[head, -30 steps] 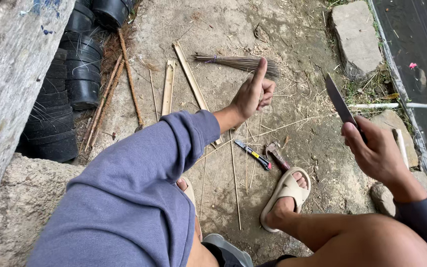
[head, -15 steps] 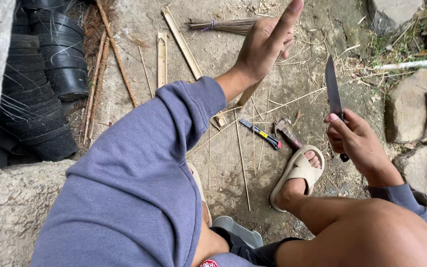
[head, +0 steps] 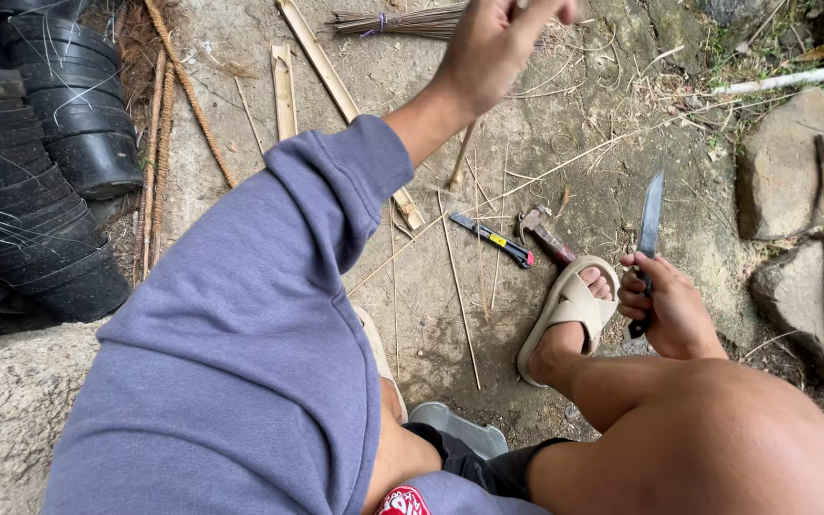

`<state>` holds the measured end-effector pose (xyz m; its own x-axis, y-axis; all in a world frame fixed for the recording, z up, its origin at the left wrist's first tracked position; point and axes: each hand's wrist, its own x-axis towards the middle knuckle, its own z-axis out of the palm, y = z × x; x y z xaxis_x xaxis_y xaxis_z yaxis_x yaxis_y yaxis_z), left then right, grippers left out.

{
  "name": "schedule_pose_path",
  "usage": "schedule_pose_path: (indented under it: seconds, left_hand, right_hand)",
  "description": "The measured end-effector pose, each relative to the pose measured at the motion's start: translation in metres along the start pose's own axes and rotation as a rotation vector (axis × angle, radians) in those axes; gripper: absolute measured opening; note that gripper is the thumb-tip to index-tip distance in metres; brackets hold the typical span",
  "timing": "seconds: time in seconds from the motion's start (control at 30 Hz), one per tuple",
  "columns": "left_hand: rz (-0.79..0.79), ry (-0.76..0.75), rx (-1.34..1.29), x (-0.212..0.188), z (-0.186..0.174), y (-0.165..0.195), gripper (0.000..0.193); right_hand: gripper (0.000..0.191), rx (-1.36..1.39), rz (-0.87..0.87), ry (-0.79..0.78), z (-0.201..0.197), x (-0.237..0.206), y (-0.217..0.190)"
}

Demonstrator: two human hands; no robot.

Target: The person sits on the ground and splits a bamboo pole into thin strips using a knife, then uses a hammer and a chisel-like tool to split and shape the bamboo pieces, arranging the finished strips on the ground.

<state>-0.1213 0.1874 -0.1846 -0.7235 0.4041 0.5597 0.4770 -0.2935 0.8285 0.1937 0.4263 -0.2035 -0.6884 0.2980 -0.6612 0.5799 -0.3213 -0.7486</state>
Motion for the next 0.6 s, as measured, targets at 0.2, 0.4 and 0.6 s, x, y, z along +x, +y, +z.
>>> schedule_pose_path:
  seconds: [0.2,0.4,0.6]
  left_hand:
    - [-0.197,0.197,0.081,-0.016,-0.026,-0.004,0.055]
    - [-0.182,0.17,0.155,-0.027,-0.035,0.018,0.056]
    - [-0.12,0.134,0.315,-0.042,-0.004,0.035,0.046]
  right_hand:
    - [0.018,-0.01,0.101,0.113,-0.018,0.003,0.047]
    - [0.029,-0.006,-0.026,0.005,-0.007,-0.008,0.04]
    - [0.038,-0.136,-0.19,-0.064,0.056,0.017,0.037]
